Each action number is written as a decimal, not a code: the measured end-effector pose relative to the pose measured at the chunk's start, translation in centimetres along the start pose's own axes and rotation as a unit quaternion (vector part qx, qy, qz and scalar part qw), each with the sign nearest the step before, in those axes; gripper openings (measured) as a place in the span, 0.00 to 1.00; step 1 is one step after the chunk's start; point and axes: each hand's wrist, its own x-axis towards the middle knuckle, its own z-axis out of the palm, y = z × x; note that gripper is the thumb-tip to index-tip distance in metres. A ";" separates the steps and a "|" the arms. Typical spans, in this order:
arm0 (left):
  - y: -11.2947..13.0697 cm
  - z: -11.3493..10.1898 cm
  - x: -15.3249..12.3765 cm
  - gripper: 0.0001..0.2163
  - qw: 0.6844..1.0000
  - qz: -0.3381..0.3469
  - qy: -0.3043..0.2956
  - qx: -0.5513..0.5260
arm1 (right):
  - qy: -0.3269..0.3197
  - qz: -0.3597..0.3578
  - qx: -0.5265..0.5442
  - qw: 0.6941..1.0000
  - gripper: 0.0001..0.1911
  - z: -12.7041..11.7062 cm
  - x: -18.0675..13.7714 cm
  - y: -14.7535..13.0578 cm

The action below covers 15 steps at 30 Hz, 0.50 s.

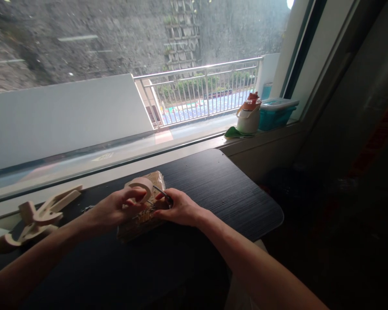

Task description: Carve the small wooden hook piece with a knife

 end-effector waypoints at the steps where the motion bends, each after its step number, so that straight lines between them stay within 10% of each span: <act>1: -0.1 0.1 -0.1 0.11 1.000 -0.001 0.000 0.024 | 0.000 0.001 0.003 1.000 0.20 0.0 0.0 0.0; 15: -0.3 1.3 -1.4 0.14 0.998 -0.044 0.051 0.009 | -0.012 0.012 0.034 0.999 0.10 -0.6 0.0 -0.4</act>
